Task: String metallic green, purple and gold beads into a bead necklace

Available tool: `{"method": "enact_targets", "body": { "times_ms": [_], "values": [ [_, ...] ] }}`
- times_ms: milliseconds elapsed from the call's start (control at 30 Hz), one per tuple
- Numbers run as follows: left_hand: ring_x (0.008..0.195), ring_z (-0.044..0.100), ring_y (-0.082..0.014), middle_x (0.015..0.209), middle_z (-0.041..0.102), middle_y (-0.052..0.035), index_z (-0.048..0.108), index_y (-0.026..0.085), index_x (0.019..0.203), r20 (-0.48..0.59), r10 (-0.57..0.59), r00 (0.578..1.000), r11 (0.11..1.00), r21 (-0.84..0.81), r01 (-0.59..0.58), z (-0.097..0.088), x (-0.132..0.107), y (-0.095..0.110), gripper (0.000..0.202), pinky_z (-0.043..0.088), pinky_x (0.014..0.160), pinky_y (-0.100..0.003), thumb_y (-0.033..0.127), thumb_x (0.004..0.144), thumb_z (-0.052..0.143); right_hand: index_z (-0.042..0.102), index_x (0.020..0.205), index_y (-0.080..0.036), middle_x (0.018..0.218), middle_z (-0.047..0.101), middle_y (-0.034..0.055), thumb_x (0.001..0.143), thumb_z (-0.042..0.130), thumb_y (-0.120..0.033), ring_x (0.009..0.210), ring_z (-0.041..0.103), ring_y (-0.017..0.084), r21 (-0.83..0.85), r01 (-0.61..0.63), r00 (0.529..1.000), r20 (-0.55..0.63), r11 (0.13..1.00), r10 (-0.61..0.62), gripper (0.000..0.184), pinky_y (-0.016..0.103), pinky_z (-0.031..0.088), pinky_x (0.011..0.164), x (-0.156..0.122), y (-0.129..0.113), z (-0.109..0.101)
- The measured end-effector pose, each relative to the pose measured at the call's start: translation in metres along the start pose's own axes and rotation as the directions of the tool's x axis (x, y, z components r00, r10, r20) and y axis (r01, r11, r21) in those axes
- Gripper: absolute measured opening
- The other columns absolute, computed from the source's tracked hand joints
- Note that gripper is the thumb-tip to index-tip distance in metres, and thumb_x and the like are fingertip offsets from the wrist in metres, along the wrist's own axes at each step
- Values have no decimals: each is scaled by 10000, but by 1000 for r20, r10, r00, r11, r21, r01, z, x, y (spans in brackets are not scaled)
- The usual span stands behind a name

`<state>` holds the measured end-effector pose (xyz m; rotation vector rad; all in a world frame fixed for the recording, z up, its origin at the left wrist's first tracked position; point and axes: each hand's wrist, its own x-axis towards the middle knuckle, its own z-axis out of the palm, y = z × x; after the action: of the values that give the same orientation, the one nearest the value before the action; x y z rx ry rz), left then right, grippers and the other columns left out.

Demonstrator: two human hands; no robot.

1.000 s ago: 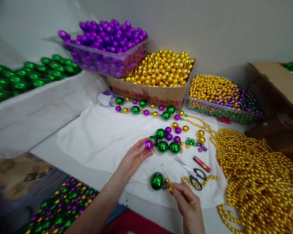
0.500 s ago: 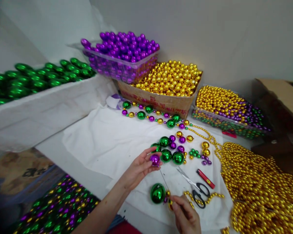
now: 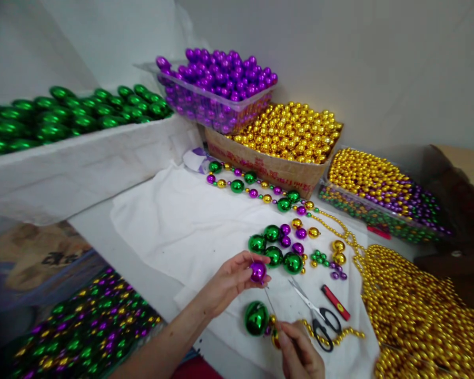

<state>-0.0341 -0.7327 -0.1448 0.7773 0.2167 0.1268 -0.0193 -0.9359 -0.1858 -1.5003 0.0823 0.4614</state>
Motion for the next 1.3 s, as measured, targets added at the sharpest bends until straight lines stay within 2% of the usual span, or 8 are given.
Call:
{"method": "enact_targets", "body": {
  "times_ms": [267, 433, 567, 700, 833, 1033, 1133, 1300],
  "values": [
    [986, 629, -251, 1046, 683, -124, 711, 135, 853, -128, -19, 992, 969, 241, 50, 6, -11, -3, 232, 458, 894, -371, 339, 831, 603, 643, 847, -205, 674, 552, -7, 639, 773, -442, 596, 516, 134, -68, 48, 999, -10, 997, -49, 341, 230, 409, 536, 2, -15, 28],
    [1186, 519, -258, 1218, 628, -81, 731, 191, 961, -79, 145, 986, 882, 462, -93, 12, -15, 25, 267, 342, 1047, -408, 330, 885, 515, 695, 1025, -258, 1054, 621, 88, 785, 643, -401, 966, 541, 251, -424, 388, 917, 91, 819, -387, 284, 315, 444, 707, 9, -51, 28],
    [1212, 502, -254, 1251, 609, -69, 727, 201, 1001, 19, 206, 978, 831, 524, -185, 28, -15, 39, 273, 323, 1072, -391, 325, 886, 513, 667, 1127, -303, 1164, 604, 71, 827, 606, -316, 1085, 509, 253, -381, 511, 857, 291, 770, -425, 306, 329, 431, 807, 15, -77, 40],
    [1185, 524, -269, 1199, 638, -94, 726, 180, 983, 9, 260, 965, 880, 409, -241, 36, -13, 42, 285, 349, 1056, -428, 337, 892, 506, 689, 819, -207, 769, 609, 32, 867, 555, -339, 675, 544, 139, -241, 351, 874, 430, 905, -225, 194, 236, 407, 587, 18, -78, 52],
    [1135, 560, -278, 1186, 641, -112, 703, 176, 1014, -10, 200, 980, 967, 164, -196, 33, -8, 36, 307, 424, 980, -447, 349, 910, 472, 627, 868, -174, 665, 565, -8, 826, 601, -413, 467, 404, 62, -99, 49, 879, 476, 994, 5, 244, 179, 257, 401, 18, -67, 55],
    [1087, 583, -260, 1206, 624, -124, 665, 176, 1095, 76, -25, 997, 962, 275, 3, 27, 13, 21, 294, 465, 909, -397, 317, 878, 525, 605, 776, -142, 520, 506, -48, 758, 693, -408, 377, 253, 5, 189, -140, 962, 259, 972, 89, 281, 152, 127, 368, 22, -53, 30],
    [1016, 603, -227, 1126, 660, -101, 637, 184, 1133, 95, -43, 995, 790, 613, -24, 30, 39, 11, 318, 459, 888, -365, 240, 824, 586, 604, 828, -160, 555, 552, -47, 757, 709, -363, 355, 232, -9, 393, -144, 987, 124, 908, 103, 239, 143, 123, 362, 24, -45, 4],
    [952, 572, -223, 953, 673, -82, 690, 178, 901, 376, 69, 924, 45, 924, -380, 61, 110, -26, 190, 407, 890, -364, 185, 857, 505, 598, 880, -182, 612, 573, -52, 736, 733, -336, 351, 256, -10, 586, -121, 991, 27, 801, 129, 250, 124, 181, 351, 20, -34, -18]
  ]
}}
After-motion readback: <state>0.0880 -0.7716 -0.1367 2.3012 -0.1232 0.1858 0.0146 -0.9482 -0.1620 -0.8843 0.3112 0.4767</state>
